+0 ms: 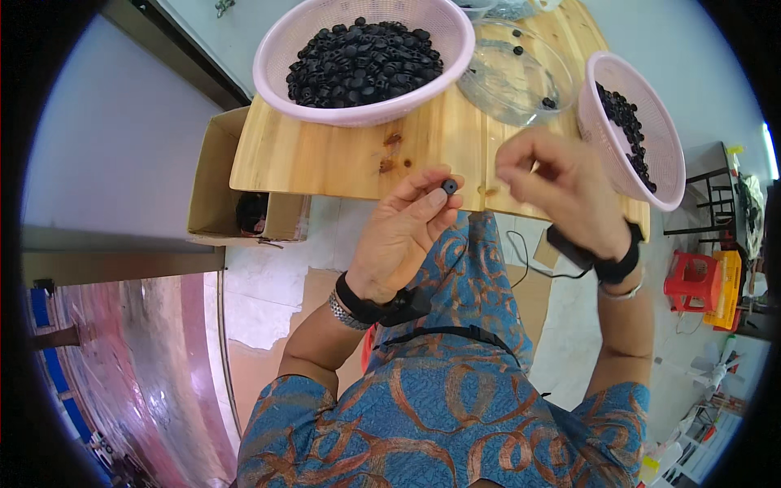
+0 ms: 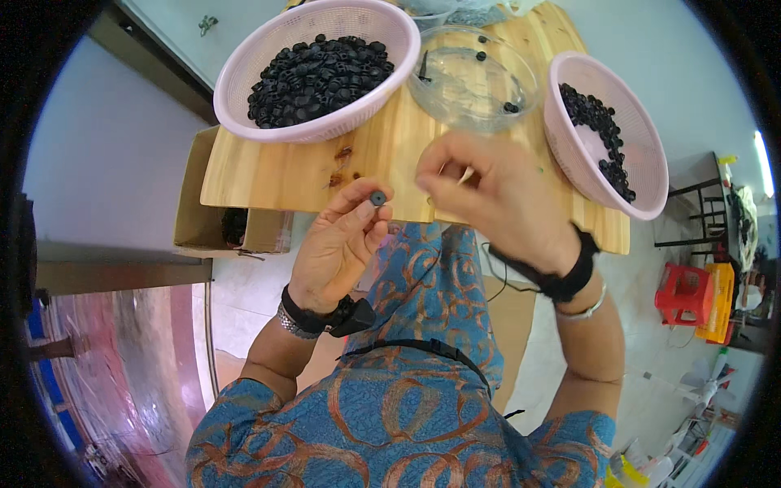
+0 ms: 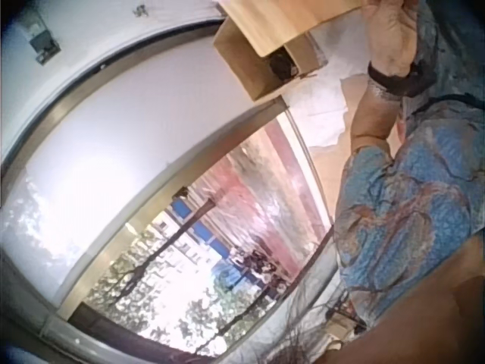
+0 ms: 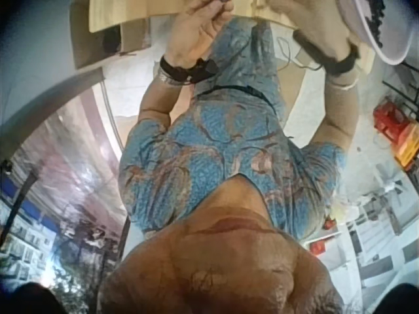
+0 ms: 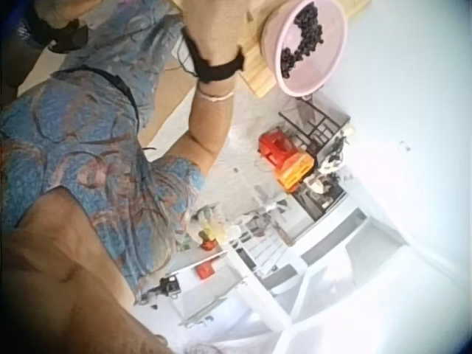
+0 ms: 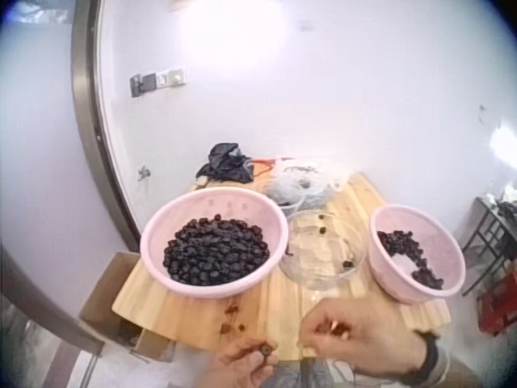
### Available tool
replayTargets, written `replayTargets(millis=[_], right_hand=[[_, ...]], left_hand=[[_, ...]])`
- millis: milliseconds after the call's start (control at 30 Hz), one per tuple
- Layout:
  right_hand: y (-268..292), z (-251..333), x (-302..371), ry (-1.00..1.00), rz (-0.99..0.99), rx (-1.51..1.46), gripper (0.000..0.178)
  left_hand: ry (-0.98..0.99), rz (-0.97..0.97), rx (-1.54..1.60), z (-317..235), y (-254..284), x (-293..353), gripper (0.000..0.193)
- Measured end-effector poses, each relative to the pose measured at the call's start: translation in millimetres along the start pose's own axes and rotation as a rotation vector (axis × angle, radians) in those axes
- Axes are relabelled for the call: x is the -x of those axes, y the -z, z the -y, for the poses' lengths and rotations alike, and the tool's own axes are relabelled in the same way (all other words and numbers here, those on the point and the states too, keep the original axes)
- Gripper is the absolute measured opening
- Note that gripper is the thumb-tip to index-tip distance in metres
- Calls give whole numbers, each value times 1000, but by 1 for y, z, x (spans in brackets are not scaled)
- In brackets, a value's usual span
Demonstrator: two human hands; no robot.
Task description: The recorder is inspecting and sorting small black plastic shoe components at a table.
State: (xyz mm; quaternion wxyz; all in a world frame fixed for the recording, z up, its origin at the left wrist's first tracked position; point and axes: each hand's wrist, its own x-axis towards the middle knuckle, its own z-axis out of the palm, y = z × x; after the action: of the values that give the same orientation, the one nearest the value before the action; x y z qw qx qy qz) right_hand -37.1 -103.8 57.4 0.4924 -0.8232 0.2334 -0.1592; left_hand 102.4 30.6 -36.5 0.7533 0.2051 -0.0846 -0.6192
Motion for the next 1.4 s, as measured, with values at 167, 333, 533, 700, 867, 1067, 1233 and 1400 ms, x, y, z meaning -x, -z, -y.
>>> replayTargets(millis=[167, 333, 533, 700, 867, 1067, 1233, 1400], right_hand=[[-27, -20, 39, 84, -111, -148, 4], [-26, -30, 63, 230, -176, 0, 10], [-17, -36, 90, 268, -242, -33, 10], [-11, -44, 111, 214, -304, -209, 10], [-3, -44, 125, 237, -367, -143, 9], [-3, -56, 132, 139, -321, -625, 9], [-1, -65, 132, 159, -369, -617, 14], [-1, -68, 127, 269, -422, -286, 10]], left_hand=[[44, 52, -50, 22, -7, 7, 25], [36, 48, -126, 42, -15, 20, 23], [-20, 29, -260, 66, -36, 29, 23], [-106, 94, -488, 85, -45, 29, 24], [-119, 121, -551, 99, -54, 27, 24], [121, 72, -114, 103, -60, 23, 23], [234, 72, -143, 105, -57, 18, 23], [226, 51, -163, 106, -59, 11, 23]])
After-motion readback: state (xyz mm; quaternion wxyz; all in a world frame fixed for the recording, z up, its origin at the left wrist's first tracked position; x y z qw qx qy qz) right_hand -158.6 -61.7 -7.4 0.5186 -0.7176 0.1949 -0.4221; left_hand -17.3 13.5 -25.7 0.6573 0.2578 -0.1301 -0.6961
